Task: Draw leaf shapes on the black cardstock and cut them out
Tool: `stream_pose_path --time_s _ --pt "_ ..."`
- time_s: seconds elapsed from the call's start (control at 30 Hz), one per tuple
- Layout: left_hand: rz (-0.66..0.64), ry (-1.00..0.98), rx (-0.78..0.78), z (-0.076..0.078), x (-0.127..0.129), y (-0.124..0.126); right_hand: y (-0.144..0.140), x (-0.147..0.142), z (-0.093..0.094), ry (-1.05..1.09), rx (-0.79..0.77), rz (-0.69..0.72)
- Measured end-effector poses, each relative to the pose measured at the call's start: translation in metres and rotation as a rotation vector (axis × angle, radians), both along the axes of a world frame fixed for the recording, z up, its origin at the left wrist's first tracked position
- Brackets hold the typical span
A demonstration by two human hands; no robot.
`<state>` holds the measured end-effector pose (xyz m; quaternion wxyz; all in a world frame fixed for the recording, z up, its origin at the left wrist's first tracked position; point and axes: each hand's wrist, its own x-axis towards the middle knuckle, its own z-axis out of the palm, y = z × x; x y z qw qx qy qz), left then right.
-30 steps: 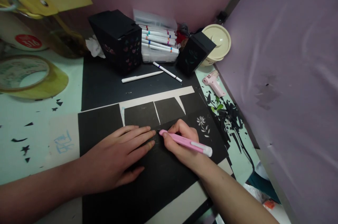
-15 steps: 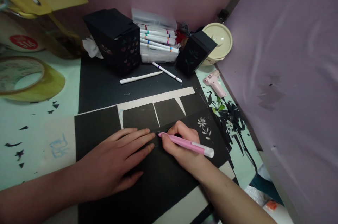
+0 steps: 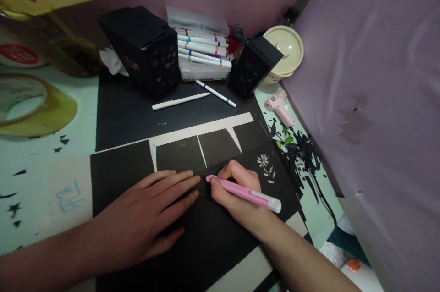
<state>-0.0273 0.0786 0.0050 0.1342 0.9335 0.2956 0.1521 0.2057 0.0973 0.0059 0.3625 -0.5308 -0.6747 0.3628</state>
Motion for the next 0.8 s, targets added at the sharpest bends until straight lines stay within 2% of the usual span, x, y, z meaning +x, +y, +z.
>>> stream_pose_path --time_s 0.8 --pt "0.002 -0.006 -0.008 -0.0009 -0.0002 0.0016 0.0033 -0.0005 0.0009 0.010 0.005 -0.023"
